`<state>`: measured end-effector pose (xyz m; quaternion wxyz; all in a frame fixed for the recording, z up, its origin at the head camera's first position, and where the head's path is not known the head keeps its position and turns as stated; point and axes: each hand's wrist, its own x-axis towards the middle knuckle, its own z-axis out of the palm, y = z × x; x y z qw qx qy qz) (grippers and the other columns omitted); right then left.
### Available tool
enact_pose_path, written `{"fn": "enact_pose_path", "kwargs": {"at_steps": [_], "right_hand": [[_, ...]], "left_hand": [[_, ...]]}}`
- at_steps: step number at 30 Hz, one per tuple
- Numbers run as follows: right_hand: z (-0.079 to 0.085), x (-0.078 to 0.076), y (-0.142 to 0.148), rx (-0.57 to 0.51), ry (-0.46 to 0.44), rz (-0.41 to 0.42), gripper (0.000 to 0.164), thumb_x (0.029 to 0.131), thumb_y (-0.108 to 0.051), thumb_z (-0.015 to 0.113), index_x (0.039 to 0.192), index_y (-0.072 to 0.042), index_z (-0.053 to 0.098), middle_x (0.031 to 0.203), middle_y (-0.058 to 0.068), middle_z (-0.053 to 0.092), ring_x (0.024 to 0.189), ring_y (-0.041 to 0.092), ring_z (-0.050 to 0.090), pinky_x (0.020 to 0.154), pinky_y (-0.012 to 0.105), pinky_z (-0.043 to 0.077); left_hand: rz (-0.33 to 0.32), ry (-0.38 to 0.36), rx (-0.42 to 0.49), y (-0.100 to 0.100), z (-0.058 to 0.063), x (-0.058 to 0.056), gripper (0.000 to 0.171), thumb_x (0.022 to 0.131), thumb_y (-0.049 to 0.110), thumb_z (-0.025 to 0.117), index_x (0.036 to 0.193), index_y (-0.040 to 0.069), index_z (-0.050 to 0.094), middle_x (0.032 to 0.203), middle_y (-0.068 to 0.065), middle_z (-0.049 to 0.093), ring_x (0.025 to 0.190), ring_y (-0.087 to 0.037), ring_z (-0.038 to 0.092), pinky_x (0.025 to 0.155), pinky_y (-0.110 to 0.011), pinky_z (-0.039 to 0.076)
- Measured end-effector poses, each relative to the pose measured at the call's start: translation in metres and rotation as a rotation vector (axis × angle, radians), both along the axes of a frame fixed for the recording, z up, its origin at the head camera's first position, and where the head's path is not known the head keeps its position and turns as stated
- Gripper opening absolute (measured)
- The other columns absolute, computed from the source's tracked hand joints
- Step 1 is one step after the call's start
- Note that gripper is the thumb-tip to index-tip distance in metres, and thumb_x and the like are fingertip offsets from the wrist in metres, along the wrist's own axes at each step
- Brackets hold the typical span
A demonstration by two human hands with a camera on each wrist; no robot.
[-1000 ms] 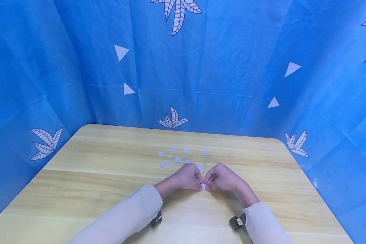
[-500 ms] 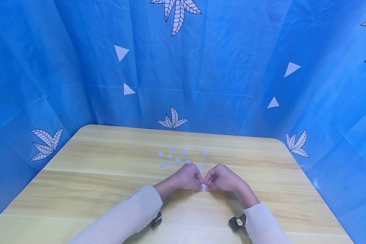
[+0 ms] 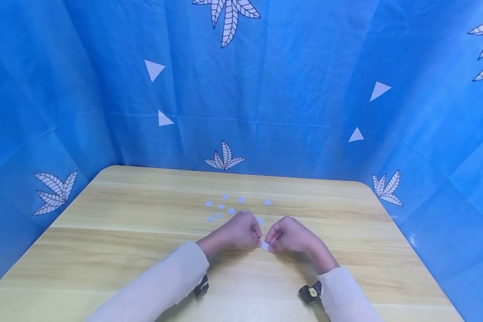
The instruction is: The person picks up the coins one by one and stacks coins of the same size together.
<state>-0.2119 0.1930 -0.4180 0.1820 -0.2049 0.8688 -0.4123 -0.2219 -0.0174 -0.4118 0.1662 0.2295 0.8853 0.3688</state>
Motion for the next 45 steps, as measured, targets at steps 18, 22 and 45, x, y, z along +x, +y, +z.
{"fn": "enact_pose_path", "kwargs": {"at_steps": [18,22,45], "right_hand": [[-0.004,-0.003,0.000,0.029,-0.009,-0.021,0.015,0.078,-0.002,0.086,0.085,-0.009,0.076,0.079,-0.001,0.073,0.076,0.016,0.067,0.073,0.031,0.056],[-0.003,-0.002,0.000,0.018,-0.013,-0.026,0.015,0.077,-0.001,0.086,0.085,-0.008,0.076,0.079,0.001,0.073,0.075,0.016,0.067,0.073,0.032,0.056],[-0.004,-0.005,0.000,0.032,-0.026,-0.035,0.016,0.078,-0.001,0.086,0.085,-0.011,0.075,0.079,-0.001,0.072,0.076,0.017,0.067,0.074,0.034,0.055]], "left_hand": [[0.079,0.092,0.031,-0.036,0.000,-0.042,0.010,0.083,-0.001,0.078,0.090,0.006,0.077,0.081,0.002,0.070,0.077,-0.013,0.063,0.073,-0.026,0.056],[0.118,0.107,0.023,-0.046,0.002,-0.051,0.010,0.083,-0.001,0.079,0.091,0.005,0.077,0.082,0.001,0.070,0.076,-0.013,0.063,0.074,-0.027,0.055],[0.173,0.047,-0.038,-0.074,0.000,-0.080,0.019,0.084,0.006,0.084,0.100,0.004,0.075,0.090,-0.003,0.070,0.085,-0.016,0.064,0.084,-0.030,0.055]]}}
